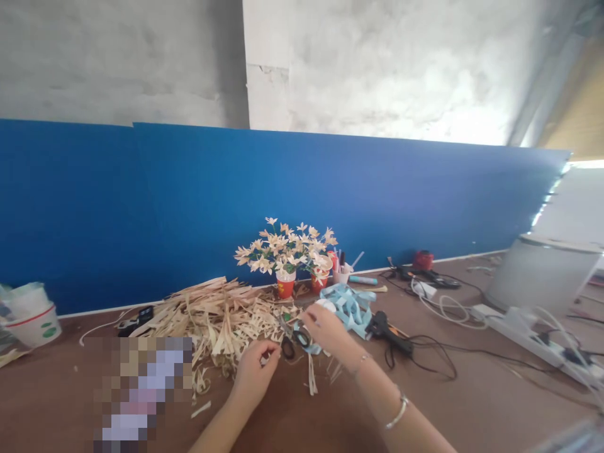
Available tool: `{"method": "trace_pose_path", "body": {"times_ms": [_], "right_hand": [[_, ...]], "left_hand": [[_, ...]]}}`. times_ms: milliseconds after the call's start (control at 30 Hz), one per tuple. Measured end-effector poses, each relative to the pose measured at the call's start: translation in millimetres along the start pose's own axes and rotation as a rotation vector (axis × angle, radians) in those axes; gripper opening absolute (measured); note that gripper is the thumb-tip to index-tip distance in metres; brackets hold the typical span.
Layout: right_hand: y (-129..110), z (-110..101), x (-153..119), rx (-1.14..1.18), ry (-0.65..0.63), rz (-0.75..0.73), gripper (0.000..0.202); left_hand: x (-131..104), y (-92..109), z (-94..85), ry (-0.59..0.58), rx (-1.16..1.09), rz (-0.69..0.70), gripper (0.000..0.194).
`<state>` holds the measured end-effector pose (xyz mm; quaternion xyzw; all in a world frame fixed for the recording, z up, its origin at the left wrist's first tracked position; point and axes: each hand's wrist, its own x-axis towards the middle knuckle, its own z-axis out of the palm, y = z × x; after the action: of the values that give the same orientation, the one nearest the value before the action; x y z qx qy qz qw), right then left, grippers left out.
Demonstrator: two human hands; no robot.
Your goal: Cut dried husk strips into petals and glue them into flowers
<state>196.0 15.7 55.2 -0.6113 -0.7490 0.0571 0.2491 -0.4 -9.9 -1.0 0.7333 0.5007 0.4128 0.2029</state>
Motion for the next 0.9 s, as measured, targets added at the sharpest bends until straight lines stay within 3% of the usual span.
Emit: {"method": "trace_pose_path", "body": {"times_ms": [100, 200, 233, 333, 600, 767, 900], "right_hand": [[50, -35, -12, -0.183, 0.028, 0.292, 0.014], [99, -55, -35, -0.490, -0.044, 0.606, 0.023], [111, -58, -41, -0.514, -0.057, 0.644, 0.026], [130, -54, -53, -0.518, -0.097, 0.656, 0.031], [144, -41, -53, -0.425, -0.109, 0.608, 0.030], [155, -48, -57, -0.325, 0.066, 0.625, 0.026], [133, -51, -52, -0.037, 0.363, 0.517, 0.023]], "left_hand": [[0, -1, -0.6, 0.006, -0.006, -0.008, 0.022], [1, -3, 1.0, 0.012, -0.019, -0.004, 0.023], [1, -4, 1.8, 0.012, -0.027, -0.004, 0.024], [1, -6, 3.2, 0.014, -0.062, -0.007, 0.024], [0, 4, -2.4, 0.012, -0.163, -0.092, 0.028], [1, 13, -4.5, 0.006, -0.253, -0.156, 0.029], [2, 11, -2.9, -0.033, -0.338, -0.194, 0.028]]}}
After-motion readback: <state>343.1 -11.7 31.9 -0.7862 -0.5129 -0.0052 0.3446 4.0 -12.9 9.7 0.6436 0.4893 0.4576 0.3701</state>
